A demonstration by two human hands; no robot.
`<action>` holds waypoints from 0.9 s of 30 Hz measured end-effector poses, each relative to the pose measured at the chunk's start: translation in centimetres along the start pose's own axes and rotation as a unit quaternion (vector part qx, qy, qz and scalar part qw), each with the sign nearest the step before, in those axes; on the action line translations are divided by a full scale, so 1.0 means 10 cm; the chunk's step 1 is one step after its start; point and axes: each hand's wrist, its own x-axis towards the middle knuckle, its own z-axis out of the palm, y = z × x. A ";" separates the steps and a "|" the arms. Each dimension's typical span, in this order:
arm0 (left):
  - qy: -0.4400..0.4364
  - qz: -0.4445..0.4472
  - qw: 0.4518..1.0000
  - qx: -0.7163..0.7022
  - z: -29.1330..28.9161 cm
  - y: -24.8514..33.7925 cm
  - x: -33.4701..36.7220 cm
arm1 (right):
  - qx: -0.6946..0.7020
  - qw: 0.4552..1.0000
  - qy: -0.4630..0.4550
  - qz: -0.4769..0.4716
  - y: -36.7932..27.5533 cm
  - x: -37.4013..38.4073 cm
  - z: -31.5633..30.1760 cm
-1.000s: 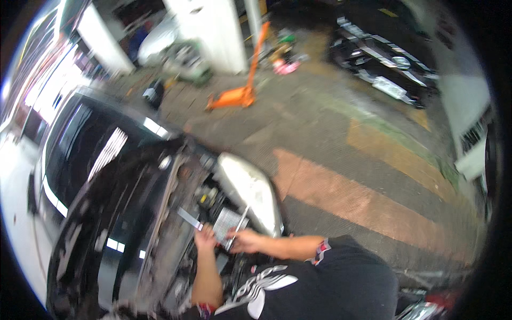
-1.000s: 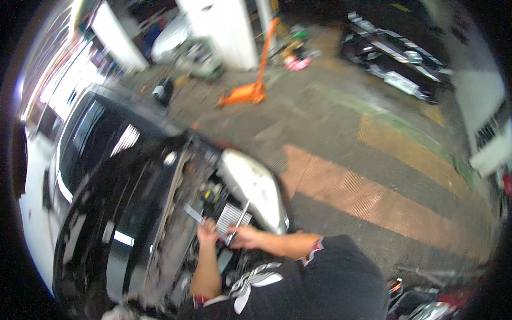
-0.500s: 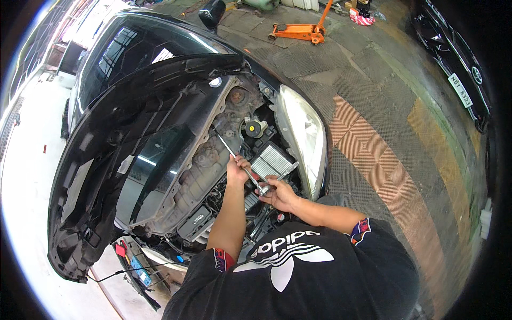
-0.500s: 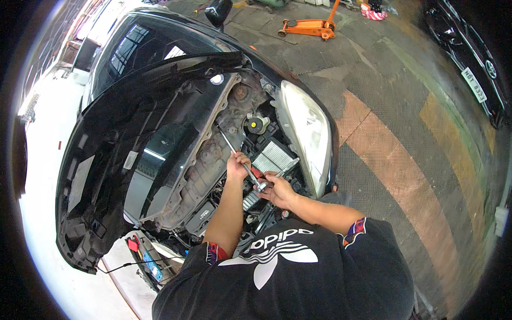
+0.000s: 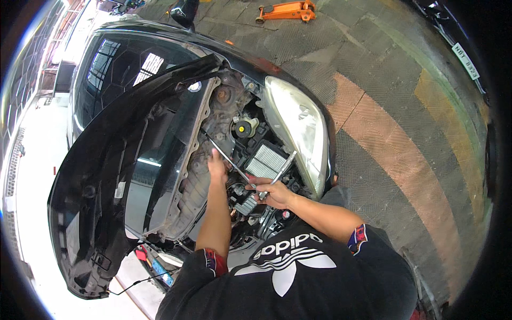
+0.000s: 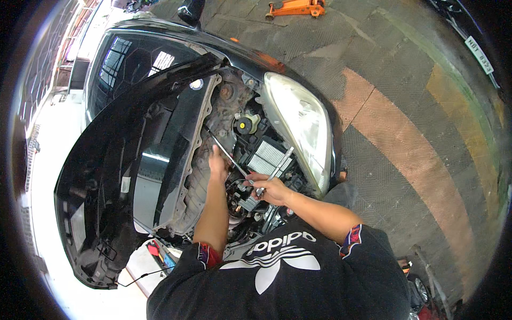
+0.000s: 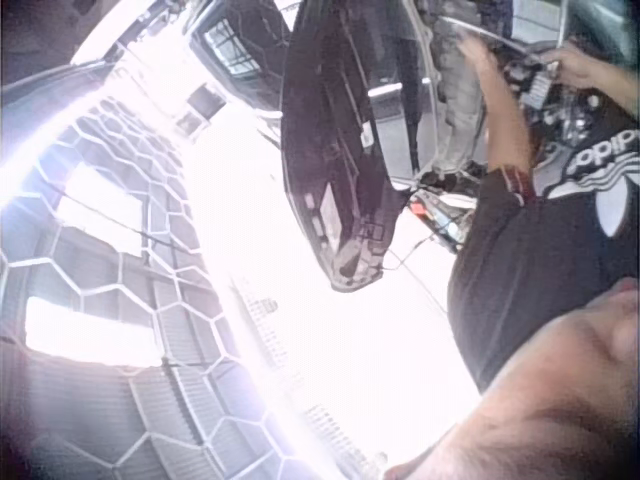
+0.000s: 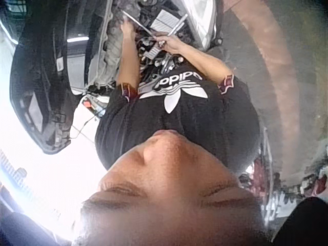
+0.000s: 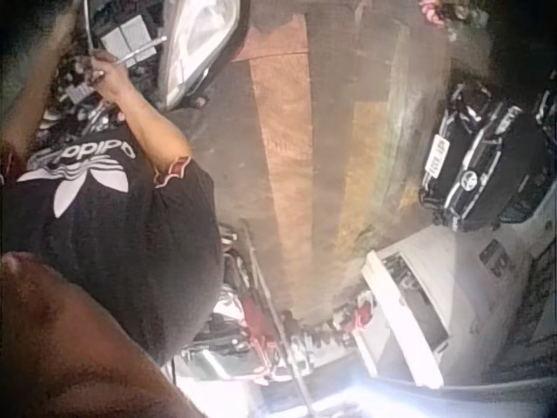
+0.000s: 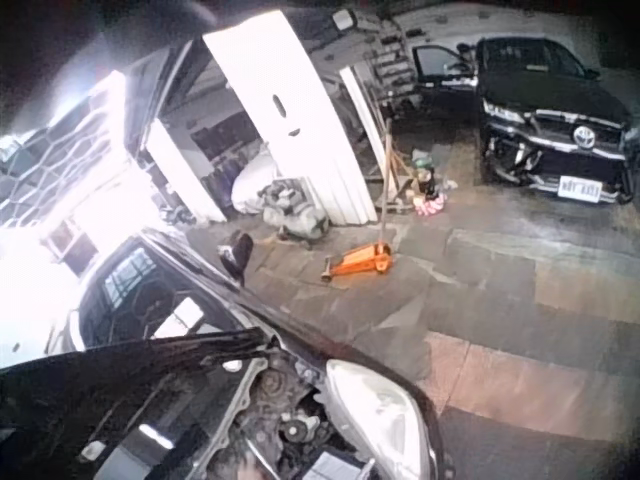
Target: The person works on the engine bay of a black car with the hood open. They use a wrench to loosen and tighten bolts on a component near the front of the engine. The person removes a metal bracket, places it on the floor, and then retrieves a socket wrench to continue working on the engine components.
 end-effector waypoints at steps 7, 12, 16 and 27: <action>0.129 0.092 0.926 0.341 -0.02 0.07 1.36 | -0.308 0.951 0.003 -0.035 0.13 0.13 -0.31; 0.153 0.023 0.894 0.421 0.10 0.21 1.78 | -0.602 0.774 0.060 -0.187 0.13 0.17 -0.45; 0.162 0.024 0.950 0.266 0.26 0.22 1.76 | -0.433 0.893 -0.028 -0.116 0.05 0.14 -0.32; 0.165 -0.061 0.964 0.198 -0.08 0.04 2.11 | -0.507 0.845 -0.065 -0.160 -0.32 0.00 -0.38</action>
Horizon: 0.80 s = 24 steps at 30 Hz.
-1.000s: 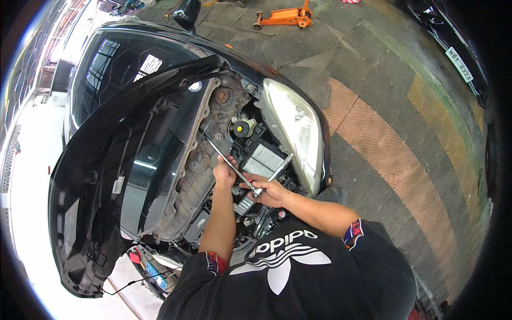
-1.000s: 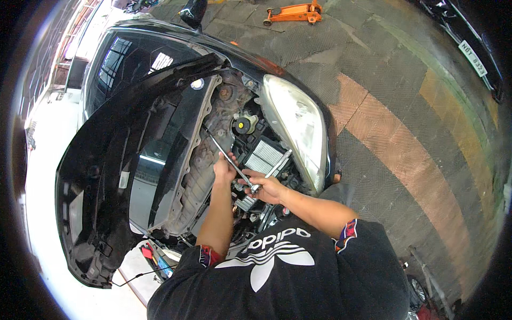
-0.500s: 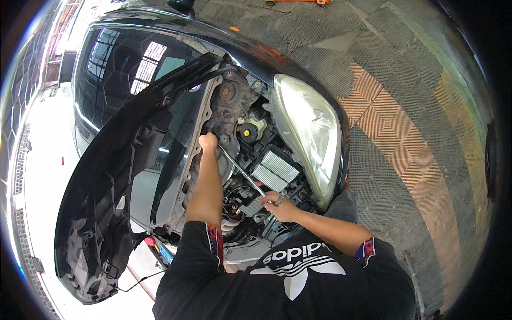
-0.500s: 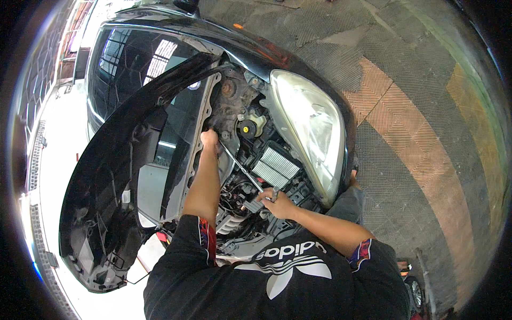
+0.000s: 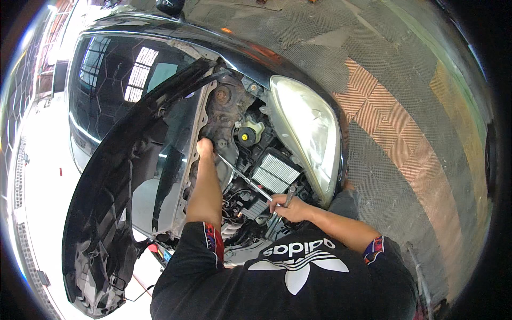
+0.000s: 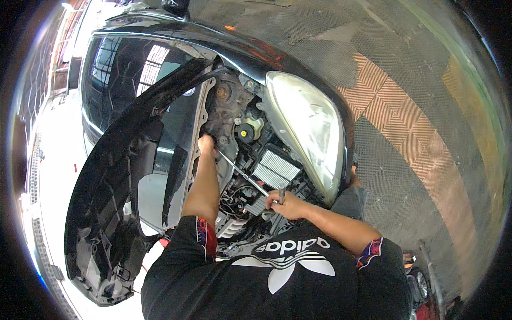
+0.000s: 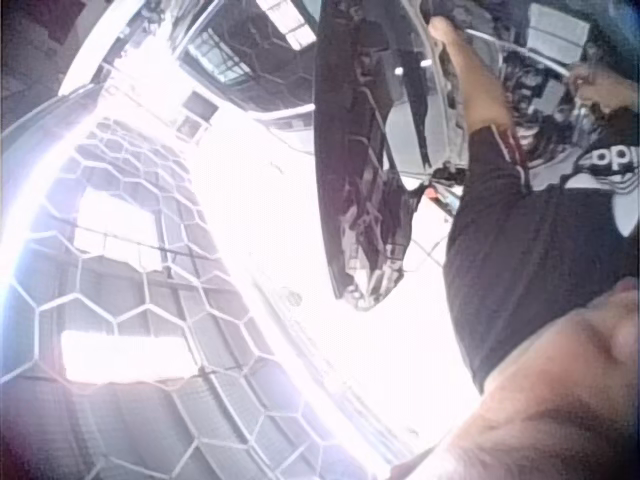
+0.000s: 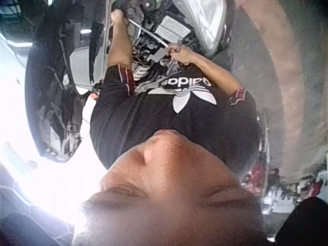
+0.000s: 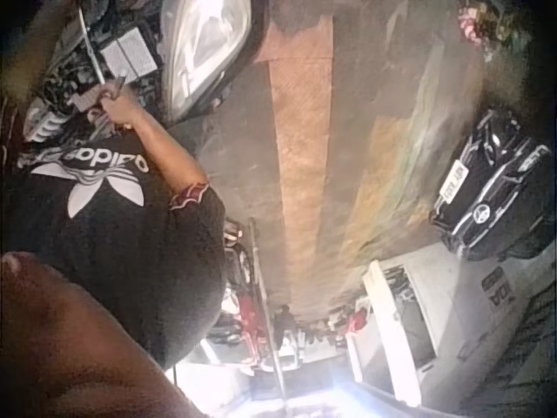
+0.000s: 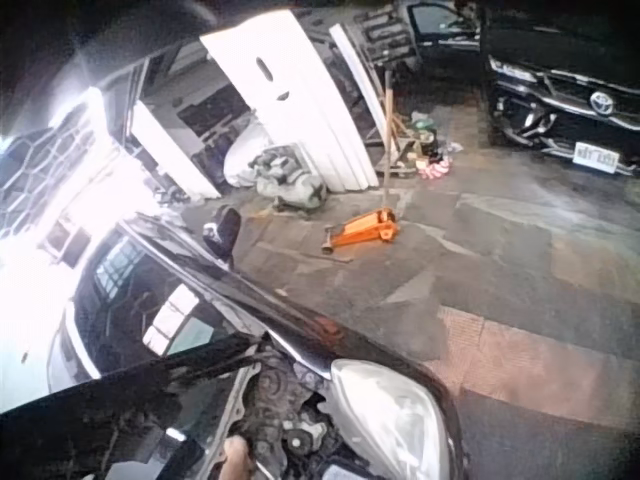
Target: The person works on the engine bay of a black car with the hood open. They use a wrench to loosen and tighten bolts on a component near the front of the engine. The person removes a metal bracket, places it on the floor, and then retrieves a socket wrench to continue working on the engine components.
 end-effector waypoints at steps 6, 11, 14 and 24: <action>-0.007 0.064 0.995 0.078 0.12 0.02 0.33 | 0.005 0.996 0.025 0.086 -0.02 -0.12 -0.06; -0.019 0.112 0.979 0.171 0.16 0.10 0.37 | -0.040 0.998 0.007 0.048 -0.06 -0.54 -0.22; -0.014 0.118 0.970 0.213 0.26 0.22 0.21 | -0.054 0.998 0.037 -0.022 -0.17 -0.81 -0.38; 0.016 0.120 0.954 0.273 0.33 0.40 -0.01 | 0.023 0.995 0.058 0.078 -0.56 -1.39 -0.67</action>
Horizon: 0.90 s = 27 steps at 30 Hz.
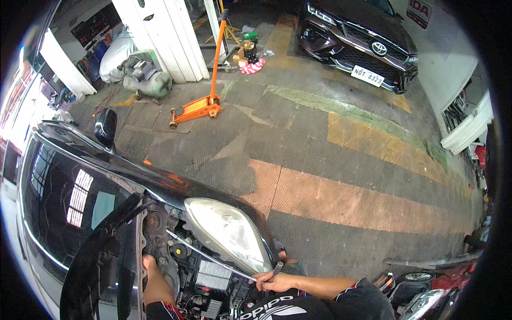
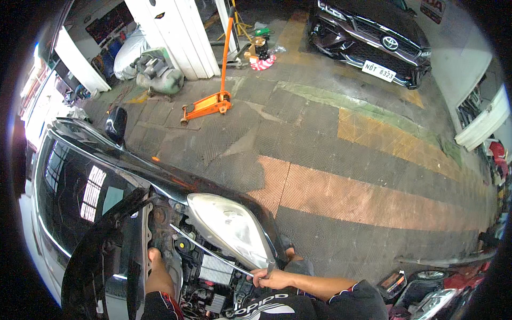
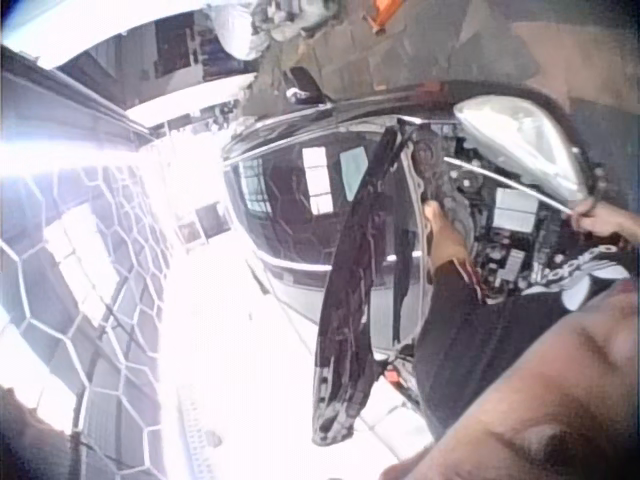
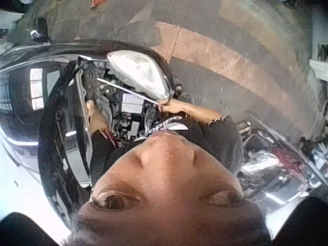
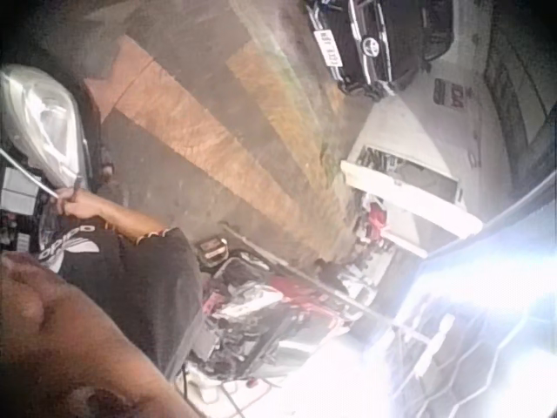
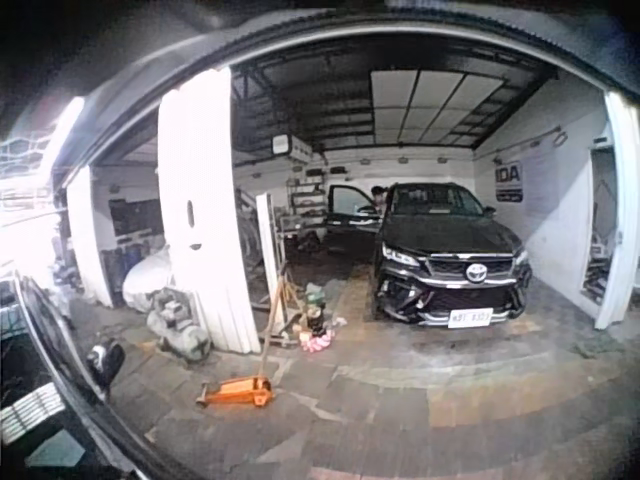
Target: The person works on the engine bay of a black car with the hood open. They use a wrench to loosen and tighten bolts on a component near the front of the engine. The person removes a metal bracket, places it on the floor, and then retrieves a socket wrench to continue working on the engine components.
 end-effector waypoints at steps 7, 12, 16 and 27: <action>0.018 0.010 0.999 0.033 -0.03 0.04 -0.07 | 0.025 0.998 0.006 -0.053 -0.06 -0.09 0.01; 0.038 0.019 0.997 0.067 -0.07 -0.06 -0.09 | 0.058 0.998 -0.016 -0.036 -0.07 -0.08 0.10; 0.075 0.043 0.991 0.105 -0.10 -0.14 -0.23 | 0.064 0.997 -0.029 -0.016 -0.06 -0.07 0.16; -0.019 0.299 0.944 -0.137 -0.08 -1.22 -2.09 | -0.059 0.998 -0.028 0.011 -0.04 -0.43 0.29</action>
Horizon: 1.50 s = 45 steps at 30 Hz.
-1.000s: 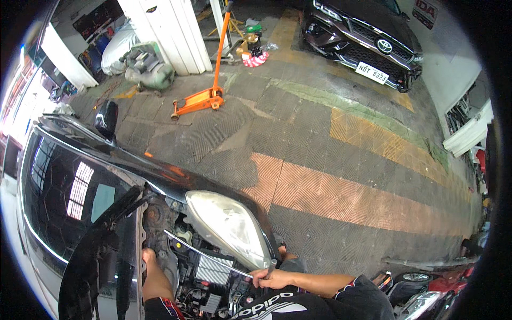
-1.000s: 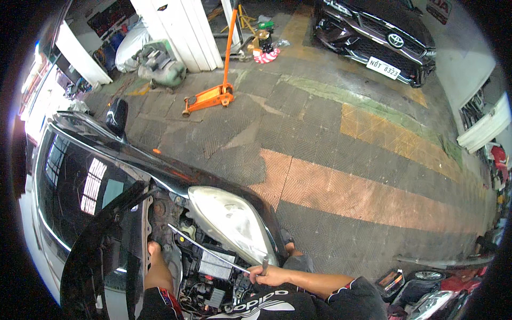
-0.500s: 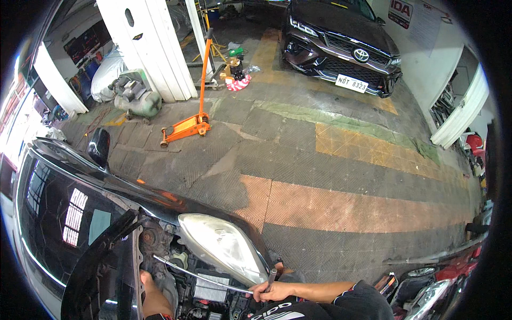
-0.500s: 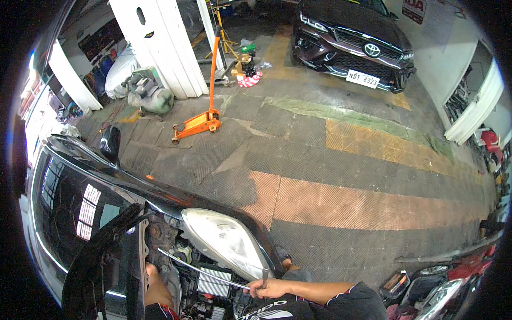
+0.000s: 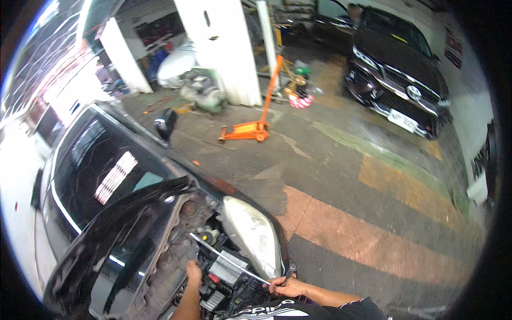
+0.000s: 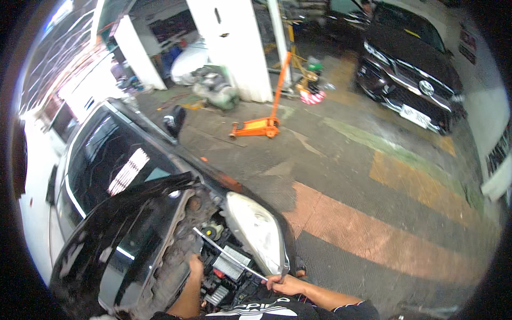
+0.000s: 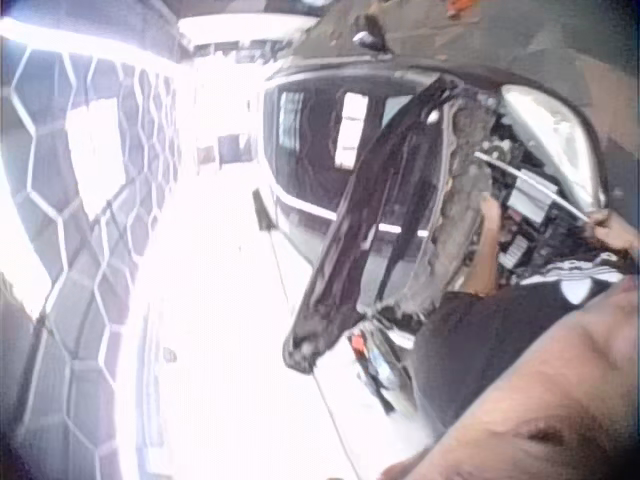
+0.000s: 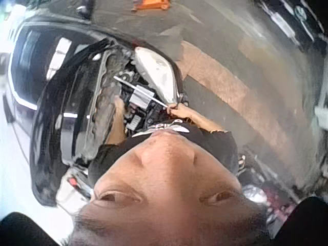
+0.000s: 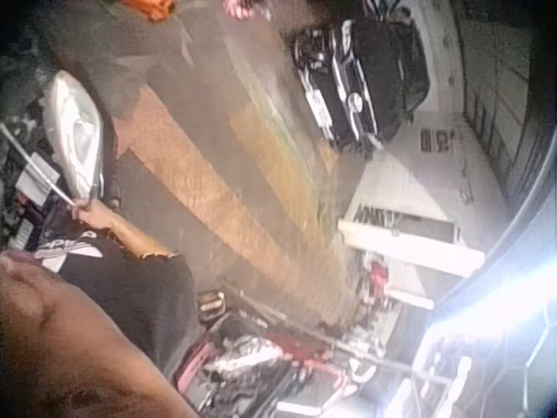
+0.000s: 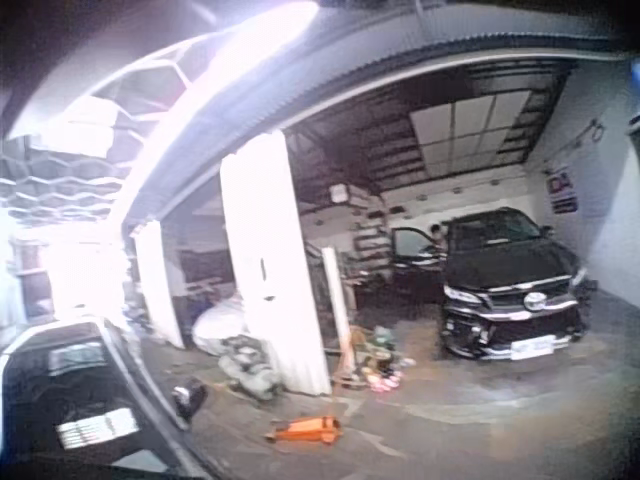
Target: The person works on the engine bay of a black car with the hood open. They use a wrench to loosen and tighten bolts on a component near the front of the engine. The person removes a metal bracket, places it on the floor, and then retrieves a socket wrench to continue working on the engine components.
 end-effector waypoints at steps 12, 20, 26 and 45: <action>-0.158 -0.198 0.612 -0.749 -1.46 1.52 -2.22 | -0.031 0.996 0.065 -0.055 0.06 -1.34 0.94; -0.113 -0.250 0.615 -0.739 -1.40 0.94 -3.21 | -0.048 0.996 0.071 -0.026 0.12 -2.05 1.45; -0.020 -0.326 0.621 -0.713 -1.15 0.30 -5.05 | -0.033 0.998 0.043 -0.011 0.45 -2.32 1.68; 0.062 -0.510 0.535 -0.671 -1.95 -0.66 -8.01 | 0.134 0.990 0.023 -0.027 2.14 -2.18 3.14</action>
